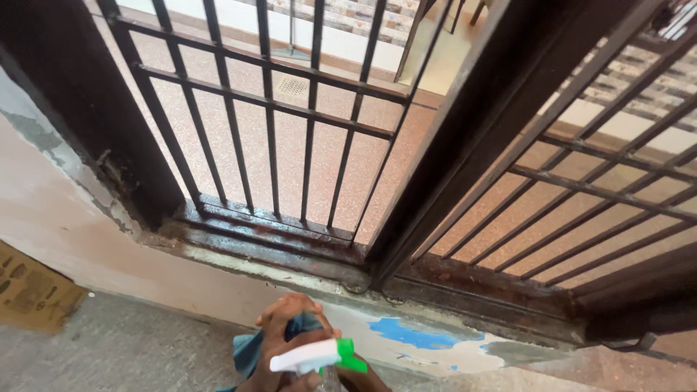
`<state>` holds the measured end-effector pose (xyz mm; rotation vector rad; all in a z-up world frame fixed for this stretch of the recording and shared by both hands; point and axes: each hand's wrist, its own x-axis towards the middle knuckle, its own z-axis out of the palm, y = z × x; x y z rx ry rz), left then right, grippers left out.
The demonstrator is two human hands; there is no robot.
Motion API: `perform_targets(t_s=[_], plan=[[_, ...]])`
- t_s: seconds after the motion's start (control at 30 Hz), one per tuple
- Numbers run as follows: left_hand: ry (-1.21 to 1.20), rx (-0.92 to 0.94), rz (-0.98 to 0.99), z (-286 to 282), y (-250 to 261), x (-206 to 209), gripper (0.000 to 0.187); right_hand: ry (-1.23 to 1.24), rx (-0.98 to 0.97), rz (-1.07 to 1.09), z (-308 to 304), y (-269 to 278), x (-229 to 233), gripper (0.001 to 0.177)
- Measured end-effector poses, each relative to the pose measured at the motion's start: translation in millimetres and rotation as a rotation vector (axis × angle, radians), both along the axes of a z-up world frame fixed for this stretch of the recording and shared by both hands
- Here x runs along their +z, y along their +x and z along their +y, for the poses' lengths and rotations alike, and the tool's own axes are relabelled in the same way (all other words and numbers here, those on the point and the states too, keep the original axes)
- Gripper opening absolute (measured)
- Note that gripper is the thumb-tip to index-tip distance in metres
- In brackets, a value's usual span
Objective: The person sprays a cleaning solution and wipes the bars of a metal window grill using a blue cloth, moving across different sections of the frame.
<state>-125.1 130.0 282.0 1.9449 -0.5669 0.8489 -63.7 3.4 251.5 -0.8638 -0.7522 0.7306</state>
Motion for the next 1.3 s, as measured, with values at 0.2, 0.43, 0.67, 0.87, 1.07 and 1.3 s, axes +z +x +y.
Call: perform_targets(t_s=[0.2, 0.43, 0.67, 0.87, 1.07, 1.3], plan=[[-0.177, -0.414, 0.136, 33, -11, -38, 0.087, -0.058, 0.07, 0.17, -34, -3, -22, 0.072], [-0.355, -0.314, 0.578, 45, -27, -11, 0.065, -0.003, 0.081, 0.339, -66, -5, -6, 0.051], [0.087, -0.228, 0.889, 64, 24, 21, 0.048, 0.019, -0.029, 0.053, -93, -2, 13, 0.082], [0.218, 0.518, -0.283, 112, 121, 100, 0.031, 0.291, 0.13, -0.132, -103, -4, 29, 0.087], [0.322, 0.697, -0.551, 57, 269, 102, 0.03, -0.033, -0.003, 0.051, -125, -24, 52, 0.062], [0.741, 0.568, -0.681, 59, 276, 99, 0.047, -0.172, 0.282, -0.226, -106, 19, 35, 0.053]])
